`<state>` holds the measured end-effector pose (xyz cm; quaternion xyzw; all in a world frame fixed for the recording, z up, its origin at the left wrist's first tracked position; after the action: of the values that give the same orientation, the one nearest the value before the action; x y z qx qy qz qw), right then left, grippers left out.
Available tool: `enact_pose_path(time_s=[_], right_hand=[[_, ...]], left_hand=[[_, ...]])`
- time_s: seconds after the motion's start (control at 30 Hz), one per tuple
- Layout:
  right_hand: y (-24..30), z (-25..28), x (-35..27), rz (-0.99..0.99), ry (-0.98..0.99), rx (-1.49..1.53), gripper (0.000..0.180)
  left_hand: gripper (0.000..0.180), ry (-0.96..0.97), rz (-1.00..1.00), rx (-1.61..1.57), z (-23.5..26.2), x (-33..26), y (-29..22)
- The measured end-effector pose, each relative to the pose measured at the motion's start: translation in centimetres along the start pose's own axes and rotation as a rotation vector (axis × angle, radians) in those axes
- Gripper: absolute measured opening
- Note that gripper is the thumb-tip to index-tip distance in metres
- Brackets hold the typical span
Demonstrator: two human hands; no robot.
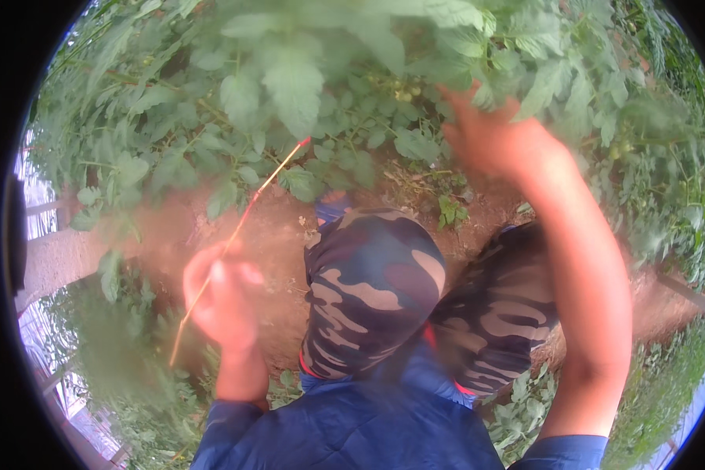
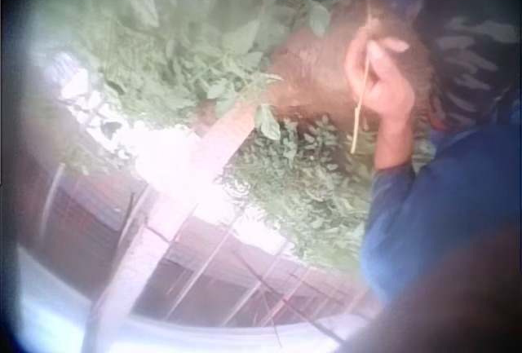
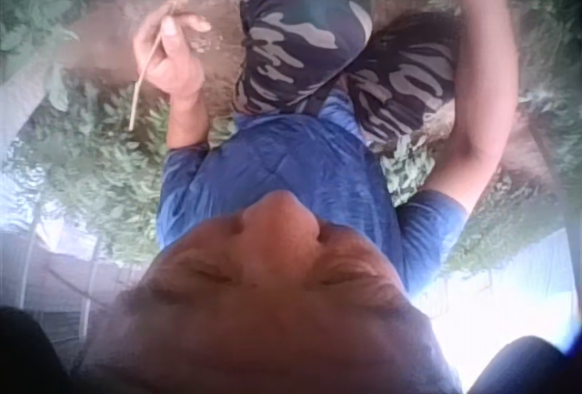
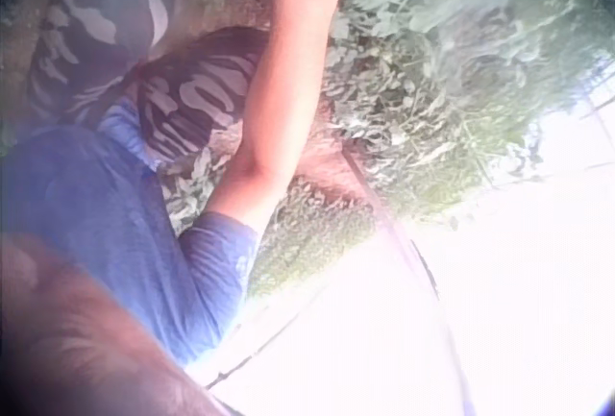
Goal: The person manually pollinates tomato flowers in a greenhouse using a small stick dipped in a red liquid. They move between plants, dip the stick, and touch the flowers repeatedly.
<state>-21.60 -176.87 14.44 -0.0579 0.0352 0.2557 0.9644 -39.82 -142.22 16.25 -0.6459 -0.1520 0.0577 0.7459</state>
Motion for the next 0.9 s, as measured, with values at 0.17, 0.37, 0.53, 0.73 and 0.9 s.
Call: enact_pose_path(time_s=[0.17,0.37,0.53,0.73,0.9], right_hand=[[-2.6,-2.4,2.9,0.077,-0.258,-0.204,0.058],[-1.3,1.1,5.5,-0.136,-0.081,0.366,0.042],[-1.4,1.0,5.8,-0.14,0.001,0.435,0.032],[-3.1,0.3,4.3,-0.03,-0.14,0.504,0.048],[-1.7,1.0,3.0,-0.034,-0.35,0.483,0.046]], left_hand=[[0.025,0.182,-0.05,0.158,-2.3,2.4,3.5],[0.022,0.388,-0.301,0.534,-7.0,5.9,7.3],[0.022,0.379,-0.668,0.724,-13.0,7.7,10.7],[0.023,0.375,-0.763,0.676,-19.4,10.8,16.1],[0.021,0.419,-0.651,0.862,-21.3,12.0,19.6]])
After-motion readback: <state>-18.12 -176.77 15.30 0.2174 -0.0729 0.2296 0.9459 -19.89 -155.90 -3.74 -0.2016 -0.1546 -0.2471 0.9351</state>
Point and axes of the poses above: each hand's wrist, its own x-axis towards the middle knuckle, its own z-axis out of the back of the hand, y = z × x, the point moved 2 cm from there along x, towards the middle knuckle, and after that the axes turned 4 degrees about x, right-handed, at the moved point
